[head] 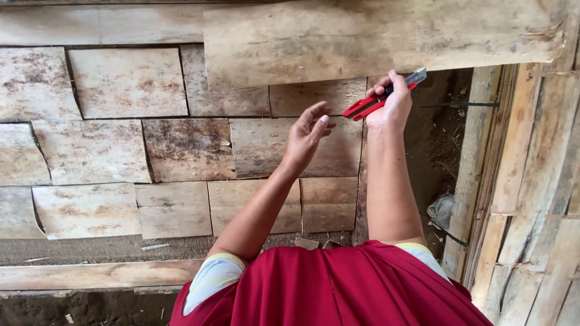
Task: The person uses a red utility knife to scrape and remove thin strips from the surface of wooden planks. They repeatedly position the blade along the wood, apply pressure, and pull the knife to peel off layers. The person works on multiple planks, adjusting their grip and angle as needed.
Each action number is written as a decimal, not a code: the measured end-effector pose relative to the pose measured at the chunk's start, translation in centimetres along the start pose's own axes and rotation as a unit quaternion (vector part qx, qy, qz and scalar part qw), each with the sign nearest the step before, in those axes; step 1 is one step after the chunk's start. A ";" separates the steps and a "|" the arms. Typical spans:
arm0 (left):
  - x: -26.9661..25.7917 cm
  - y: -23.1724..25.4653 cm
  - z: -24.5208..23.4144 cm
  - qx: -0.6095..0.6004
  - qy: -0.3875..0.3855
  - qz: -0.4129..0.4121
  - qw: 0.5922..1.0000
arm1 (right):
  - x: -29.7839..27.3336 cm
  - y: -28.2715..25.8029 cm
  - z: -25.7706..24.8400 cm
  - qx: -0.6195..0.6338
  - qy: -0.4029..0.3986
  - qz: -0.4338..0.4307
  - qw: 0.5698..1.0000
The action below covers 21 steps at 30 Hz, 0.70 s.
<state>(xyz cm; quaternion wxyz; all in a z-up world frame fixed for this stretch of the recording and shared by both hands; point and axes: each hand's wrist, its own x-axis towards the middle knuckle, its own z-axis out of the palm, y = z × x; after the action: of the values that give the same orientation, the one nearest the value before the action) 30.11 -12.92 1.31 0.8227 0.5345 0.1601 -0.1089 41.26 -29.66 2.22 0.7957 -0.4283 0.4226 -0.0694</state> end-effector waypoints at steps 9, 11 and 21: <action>-5.6 -3.3 0.2 -0.325 0.077 0.010 0.943 | -13.8 -1.2 -7.8 -0.004 0.003 0.008 1.000; -8.0 -2.3 -0.1 -0.351 0.086 0.021 0.932 | -16.8 -1.0 -9.8 -0.031 -0.018 0.013 0.999; -21.3 -3.4 -5.7 -0.328 0.160 0.104 0.925 | -30.8 -3.2 -18.4 -0.434 -0.486 -0.072 0.755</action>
<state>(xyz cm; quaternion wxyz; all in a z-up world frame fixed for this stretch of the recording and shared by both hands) 8.43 -8.94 4.41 0.9223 0.2588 0.2594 0.1227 9.11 -28.54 18.44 0.6155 -0.7328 -0.0686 0.2819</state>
